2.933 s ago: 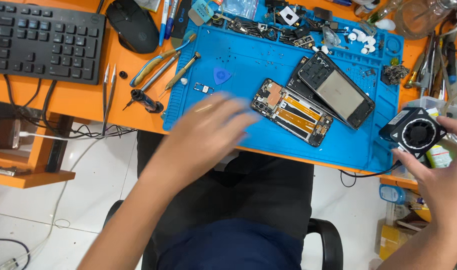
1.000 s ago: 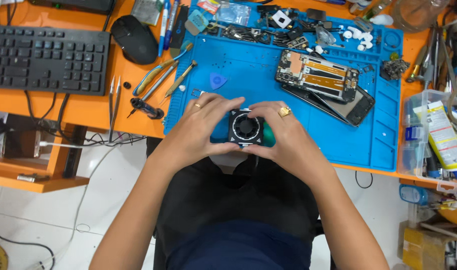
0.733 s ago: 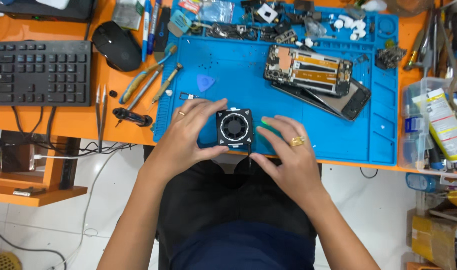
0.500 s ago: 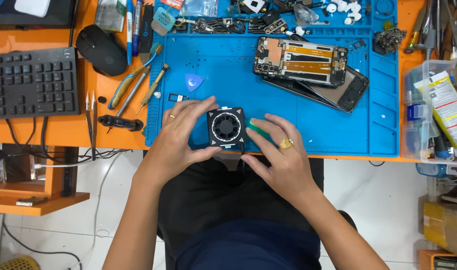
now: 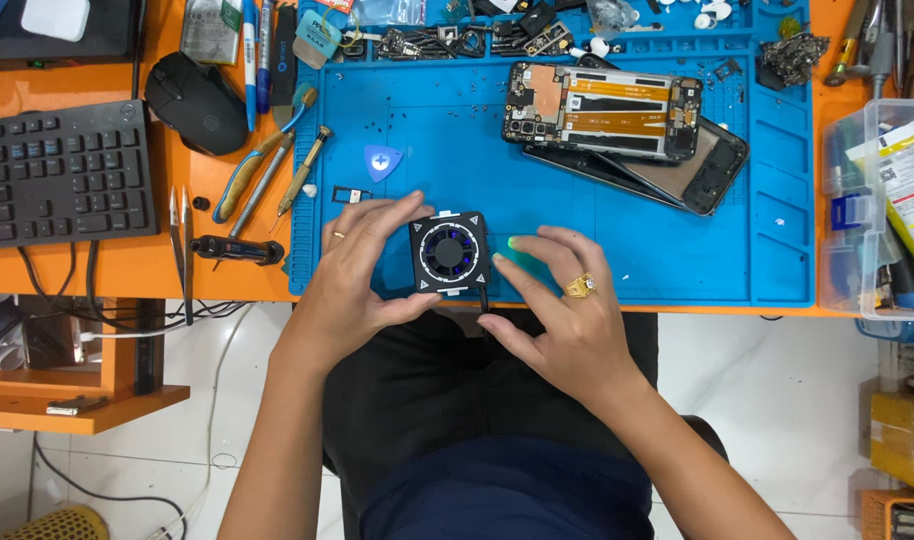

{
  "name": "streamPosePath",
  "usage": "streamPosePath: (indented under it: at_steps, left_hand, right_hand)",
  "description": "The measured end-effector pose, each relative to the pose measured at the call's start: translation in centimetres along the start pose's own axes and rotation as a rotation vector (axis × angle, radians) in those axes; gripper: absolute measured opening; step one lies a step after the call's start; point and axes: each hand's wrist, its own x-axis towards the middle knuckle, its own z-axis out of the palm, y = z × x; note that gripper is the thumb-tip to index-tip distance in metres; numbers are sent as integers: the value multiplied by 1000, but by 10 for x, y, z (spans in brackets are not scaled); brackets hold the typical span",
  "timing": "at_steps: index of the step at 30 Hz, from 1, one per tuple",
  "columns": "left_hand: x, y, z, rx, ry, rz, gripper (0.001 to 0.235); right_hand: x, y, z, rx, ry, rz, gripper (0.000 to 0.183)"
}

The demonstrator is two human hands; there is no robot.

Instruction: The person uses tweezers to handle a small component and then picks up a small black fan with a purple LED. They manipulate the fan, turning it over and adjusting its position on the workbench while the LED remains illuminated.

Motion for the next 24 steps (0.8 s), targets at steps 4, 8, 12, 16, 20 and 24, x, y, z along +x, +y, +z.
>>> streamPosePath:
  at_steps: [4, 8, 12, 16, 20, 24]
  left_hand:
    - [1, 0, 1, -4, 1, -4, 103]
    - [0, 1, 2, -9, 19, 2, 102]
    - [-1, 0, 1, -17, 25, 4, 102]
    - [-1, 0, 2, -17, 29, -6, 103]
    - [-1, -2, 3, -14, 33, 14, 102]
    - [-1, -4, 4, 1, 34, 16, 101]
  right_hand:
    - [-1, 2, 1, 8, 6, 6, 48]
    - [0, 3, 1, 17, 19, -1, 49]
    - [0, 3, 0, 17, 10, 3, 49]
    - [2, 1, 0, 18, 11, 21, 50]
    - [-1, 2, 0, 11, 3, 8, 47]
    - [-2, 5, 2, 1, -8, -13, 45]
